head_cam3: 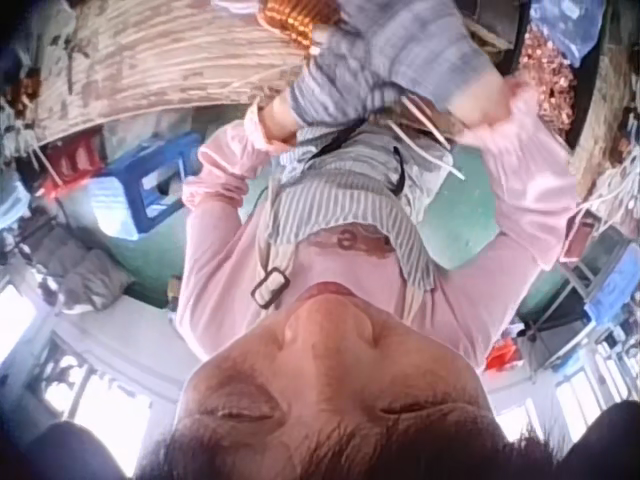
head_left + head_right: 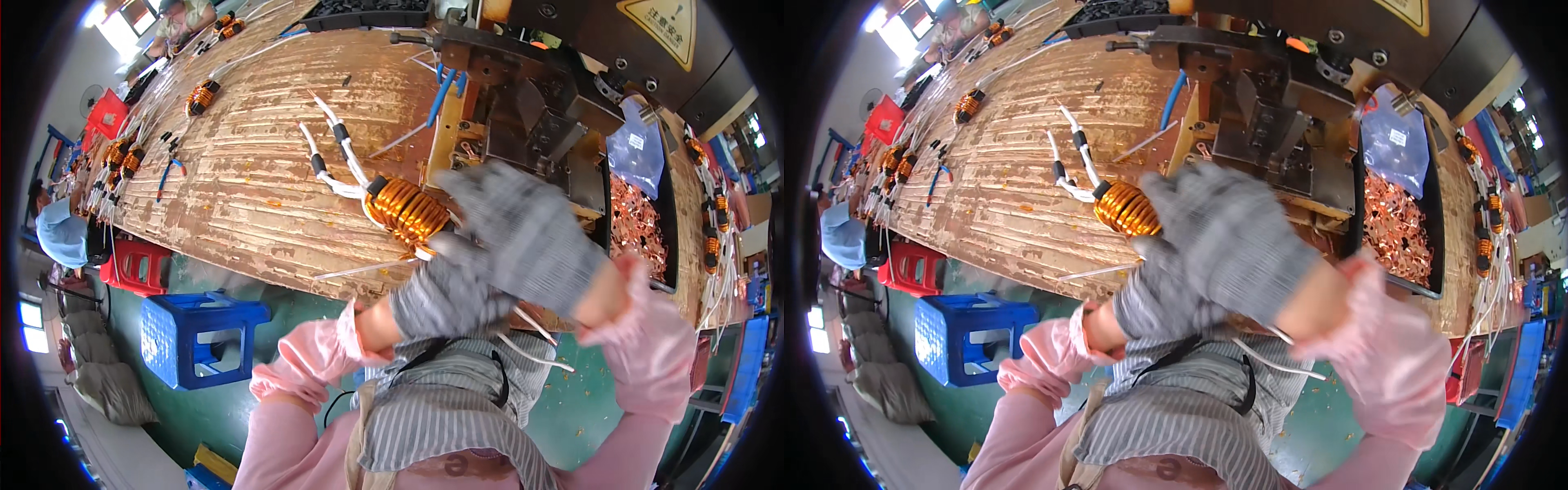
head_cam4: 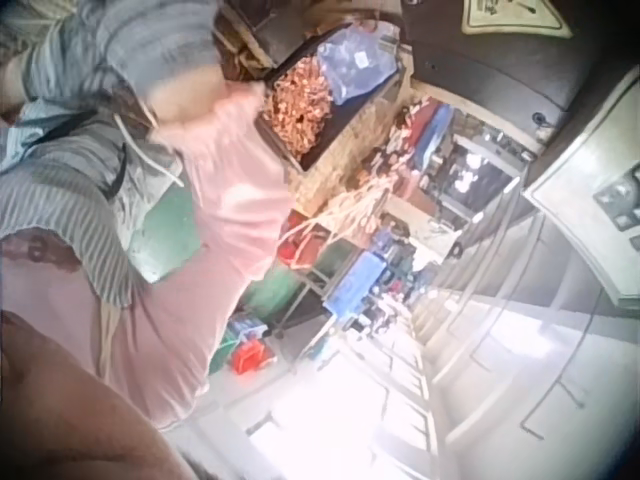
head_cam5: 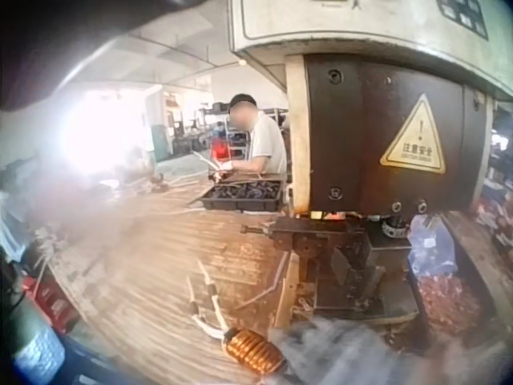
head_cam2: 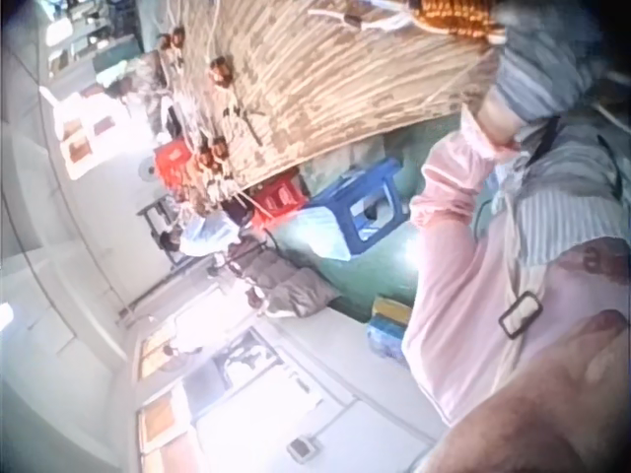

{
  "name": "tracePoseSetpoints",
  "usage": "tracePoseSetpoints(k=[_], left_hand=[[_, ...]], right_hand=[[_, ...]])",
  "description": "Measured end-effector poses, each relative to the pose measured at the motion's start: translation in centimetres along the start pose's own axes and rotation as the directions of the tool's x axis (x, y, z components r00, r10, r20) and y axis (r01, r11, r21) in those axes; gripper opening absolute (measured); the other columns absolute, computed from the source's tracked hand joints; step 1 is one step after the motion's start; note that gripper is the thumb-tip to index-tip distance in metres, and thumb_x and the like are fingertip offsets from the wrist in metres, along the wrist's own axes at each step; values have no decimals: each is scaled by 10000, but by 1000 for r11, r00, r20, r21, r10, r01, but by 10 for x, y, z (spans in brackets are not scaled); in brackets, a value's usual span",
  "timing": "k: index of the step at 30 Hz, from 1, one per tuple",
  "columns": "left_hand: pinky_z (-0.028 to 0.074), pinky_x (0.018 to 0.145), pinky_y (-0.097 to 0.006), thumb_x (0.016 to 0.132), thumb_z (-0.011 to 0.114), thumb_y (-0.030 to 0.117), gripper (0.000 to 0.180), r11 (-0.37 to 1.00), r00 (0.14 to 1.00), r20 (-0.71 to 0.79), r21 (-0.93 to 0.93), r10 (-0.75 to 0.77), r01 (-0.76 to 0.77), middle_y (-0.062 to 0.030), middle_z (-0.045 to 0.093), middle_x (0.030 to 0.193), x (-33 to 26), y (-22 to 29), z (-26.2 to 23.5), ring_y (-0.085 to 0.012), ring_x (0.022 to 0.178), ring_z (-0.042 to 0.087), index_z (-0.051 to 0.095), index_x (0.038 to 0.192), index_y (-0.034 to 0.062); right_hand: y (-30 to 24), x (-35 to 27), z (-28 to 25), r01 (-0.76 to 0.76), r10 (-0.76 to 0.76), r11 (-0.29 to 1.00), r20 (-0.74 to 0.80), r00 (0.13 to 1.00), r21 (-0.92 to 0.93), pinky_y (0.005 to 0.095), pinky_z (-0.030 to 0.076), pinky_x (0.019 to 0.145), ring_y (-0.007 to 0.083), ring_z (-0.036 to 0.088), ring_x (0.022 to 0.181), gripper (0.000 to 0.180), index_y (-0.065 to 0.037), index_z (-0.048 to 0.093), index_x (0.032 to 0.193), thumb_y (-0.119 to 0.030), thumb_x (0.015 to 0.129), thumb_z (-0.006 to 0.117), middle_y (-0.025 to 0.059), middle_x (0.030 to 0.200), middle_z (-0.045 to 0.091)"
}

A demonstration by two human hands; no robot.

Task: The person assembles electrical components by inserting copper terminals into the ends of white insulated wires attached to a copper coil. They use a manual press machine to crimp the terminals onto the wires and then place the finished units on a wooden workbench.

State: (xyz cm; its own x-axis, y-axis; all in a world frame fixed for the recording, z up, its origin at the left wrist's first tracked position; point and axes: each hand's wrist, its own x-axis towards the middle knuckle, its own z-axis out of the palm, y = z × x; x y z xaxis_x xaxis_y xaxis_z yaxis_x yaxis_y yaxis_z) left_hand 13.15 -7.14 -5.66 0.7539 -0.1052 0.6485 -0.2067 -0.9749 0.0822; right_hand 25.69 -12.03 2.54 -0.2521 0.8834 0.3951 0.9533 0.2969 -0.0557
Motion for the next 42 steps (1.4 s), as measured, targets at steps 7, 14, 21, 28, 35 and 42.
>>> tracePoseSetpoints(k=[7, 14, 21, 28, 35, 42], left_hand=[[413, 894, -394, 748, 662, 277, 423, 722, 845, 51, -492, -533, 486, -101, 547, 1082, -84, 31, -5, -251, 989, 541, 531, 1081, 52], [408, 937, -412, 838, 577, 276, 644, -226, 390, 262, -965, -883, 137, -175, 442, 1221, -109, 43, 0, -289, 1102, 491, 269, 1310, -35], [346, 990, -464, 736, 587, 454, 684, -493, 567, 281, -830, -775, -262, -104, 422, 1297, -128, 38, 29, -280, 1187, 412, 381, 1278, 90], [325, 1008, -402, 819, 442, 450, 605, -326, 680, 25, -890, -733, -318, -96, 411, 1309, -134, 1, 45, -253, 1190, 412, 368, 1296, 84], [271, 1049, -403, 786, 473, 499, 705, -326, 785, -166, -844, -597, -426, -101, 363, 1350, -69, -30, 30, -268, 1248, 338, 305, 1344, 103], [371, 940, -425, 612, 718, 496, 753, -285, 712, -100, -871, -695, -401, -44, 519, 1173, -59, -74, 41, -227, 1069, 476, 466, 1220, 131]], right_hand=[[-2, 48, 50, -306, 266, 952, 524, 809, -10, 385, 480, 626, 279, 623, 700, 689, 14, 413, 1194, -418, 694, 612, 160, 763, 623], [-15, 18, 57, -356, 282, 885, 261, 923, 300, 381, 491, 708, 336, 610, 771, 680, -54, 453, 1138, -432, 630, 698, 184, 875, 613], [-49, -6, -2, -113, 147, 890, -44, 988, 442, 361, 484, 726, 311, 609, 811, 565, -24, 522, 1030, -481, 712, 621, 189, 878, 608], [1, -34, -30, -319, 289, 776, 143, 947, 545, 344, 467, 752, 285, 599, 824, 554, -11, 573, 970, -533, 795, 509, 187, 862, 612], [50, -170, 43, 20, -22, 834, -3, 1000, 551, 342, 426, 912, 256, 516, 1043, 373, -42, 456, 1232, -135, 872, 440, 156, 1219, 482], [47, -161, 46, -18, 60, 990, -311, 949, 136, 375, 462, 799, 291, 541, 979, 348, -44, 506, 1182, -121, 845, 475, 159, 1116, 526]])
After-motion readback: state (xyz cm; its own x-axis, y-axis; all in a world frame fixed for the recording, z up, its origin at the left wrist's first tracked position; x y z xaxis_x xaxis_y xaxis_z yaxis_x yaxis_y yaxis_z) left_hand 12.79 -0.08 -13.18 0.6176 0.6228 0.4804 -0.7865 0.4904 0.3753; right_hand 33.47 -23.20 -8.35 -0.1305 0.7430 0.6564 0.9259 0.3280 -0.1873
